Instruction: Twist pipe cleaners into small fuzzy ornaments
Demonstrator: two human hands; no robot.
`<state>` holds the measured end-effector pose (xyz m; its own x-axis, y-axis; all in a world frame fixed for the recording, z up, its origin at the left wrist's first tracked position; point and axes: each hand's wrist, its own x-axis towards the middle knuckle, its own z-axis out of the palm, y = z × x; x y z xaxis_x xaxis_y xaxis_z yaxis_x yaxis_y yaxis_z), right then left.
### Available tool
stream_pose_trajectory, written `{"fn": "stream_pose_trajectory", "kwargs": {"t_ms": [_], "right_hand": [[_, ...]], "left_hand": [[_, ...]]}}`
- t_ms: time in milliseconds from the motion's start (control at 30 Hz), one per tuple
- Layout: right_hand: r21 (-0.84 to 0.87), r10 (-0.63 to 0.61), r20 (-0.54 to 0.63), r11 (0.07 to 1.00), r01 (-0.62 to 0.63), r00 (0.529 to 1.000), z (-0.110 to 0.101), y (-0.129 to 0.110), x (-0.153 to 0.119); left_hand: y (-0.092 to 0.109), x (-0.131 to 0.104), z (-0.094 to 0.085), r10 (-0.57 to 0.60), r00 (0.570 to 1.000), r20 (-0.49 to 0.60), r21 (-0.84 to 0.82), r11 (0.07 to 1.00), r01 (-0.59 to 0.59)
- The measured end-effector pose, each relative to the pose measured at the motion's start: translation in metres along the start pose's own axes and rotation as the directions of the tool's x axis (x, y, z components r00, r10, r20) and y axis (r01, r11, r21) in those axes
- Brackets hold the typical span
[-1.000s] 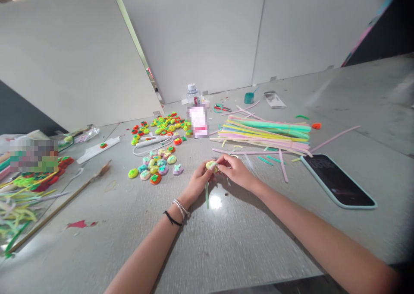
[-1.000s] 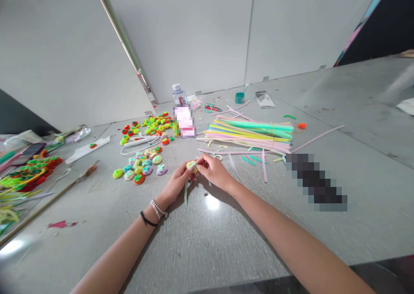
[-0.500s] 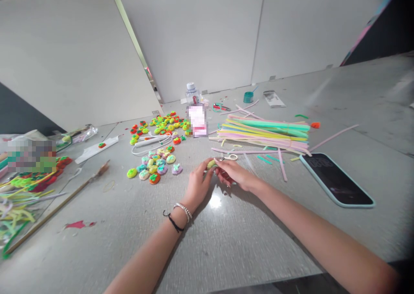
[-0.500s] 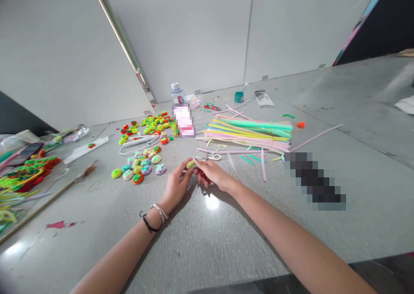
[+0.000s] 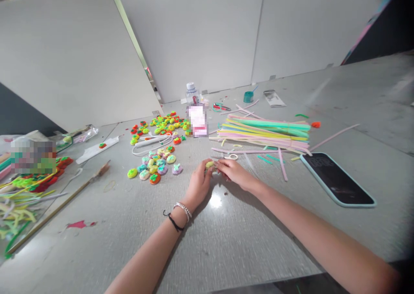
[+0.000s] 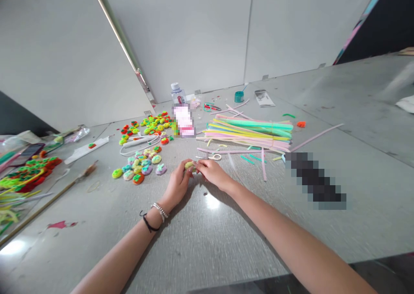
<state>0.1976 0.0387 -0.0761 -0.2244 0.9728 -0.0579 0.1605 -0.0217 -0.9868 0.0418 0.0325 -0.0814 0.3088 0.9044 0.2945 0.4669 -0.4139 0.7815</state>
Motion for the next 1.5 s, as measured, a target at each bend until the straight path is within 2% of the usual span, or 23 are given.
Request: {"fn": "stream_pose_trajectory", "kwargs": {"t_ms": [233, 400, 533, 600, 667, 800, 1000, 1167, 1267, 1367, 1433, 1500], "right_hand": [[0.079, 0.086, -0.007, 0.993, -0.086, 0.996, 0.006, 0.008, 0.001], [0.122, 0.143, 0.051, 0.981, -0.149, 0.988, 0.004, 0.006, 0.001], [0.082, 0.156, 0.047, 0.984, -0.159, 0.987, 0.003, 0.008, 0.002], [-0.003, 0.095, 0.010, 0.995, -0.095, 0.995, 0.003, 0.009, 0.003], [-0.144, -0.025, -0.028, 0.989, 0.021, 0.999, 0.003, 0.010, 0.004], [-0.413, -0.242, -0.039, 0.888, 0.204, 0.970, 0.001, 0.007, 0.005], [-0.558, -0.349, -0.016, 0.781, 0.281, 0.937, 0.001, 0.006, 0.003], [-0.671, -0.382, 0.004, 0.684, 0.285, 0.924, 0.000, 0.003, -0.004], [-0.766, -0.435, 0.058, 0.558, 0.320, 0.899, -0.005, -0.002, -0.007], [-0.788, -0.502, 0.199, 0.428, 0.442, 0.842, -0.014, -0.007, -0.008], [-0.759, -0.526, 0.284, 0.388, 0.523, 0.802, -0.020, -0.010, -0.008], [-0.733, -0.537, 0.293, 0.406, 0.546, 0.791, -0.022, -0.011, -0.008]], "left_hand": [[-0.002, 0.000, 0.000, -0.004, 1.000, 0.001, -0.012, 1.000, 0.004], [-0.004, 0.001, 0.000, -0.034, 0.999, 0.008, -0.008, 0.999, 0.034], [-0.002, 0.001, 0.000, -0.064, 0.998, -0.004, -0.025, 0.998, 0.064], [0.000, 0.000, 0.000, -0.084, 0.996, -0.010, -0.032, 0.996, 0.083], [0.002, 0.000, 0.000, -0.102, 0.995, -0.017, -0.031, 0.994, 0.102], [0.000, 0.001, 0.001, -0.133, 0.991, -0.015, -0.062, 0.989, 0.131], [-0.007, 0.003, 0.006, -0.207, 0.978, 0.033, -0.279, 0.938, 0.207], [-0.007, 0.004, 0.007, -0.216, 0.976, 0.034, -0.313, 0.925, 0.216], [-0.007, 0.003, 0.007, -0.212, 0.976, 0.053, -0.279, 0.935, 0.218], [-0.007, 0.003, 0.008, -0.198, 0.978, 0.066, -0.226, 0.952, 0.208], [-0.006, 0.002, 0.008, -0.180, 0.981, 0.073, -0.207, 0.959, 0.191], [-0.004, 0.002, 0.008, -0.157, 0.985, 0.064, -0.203, 0.965, 0.167]]}}
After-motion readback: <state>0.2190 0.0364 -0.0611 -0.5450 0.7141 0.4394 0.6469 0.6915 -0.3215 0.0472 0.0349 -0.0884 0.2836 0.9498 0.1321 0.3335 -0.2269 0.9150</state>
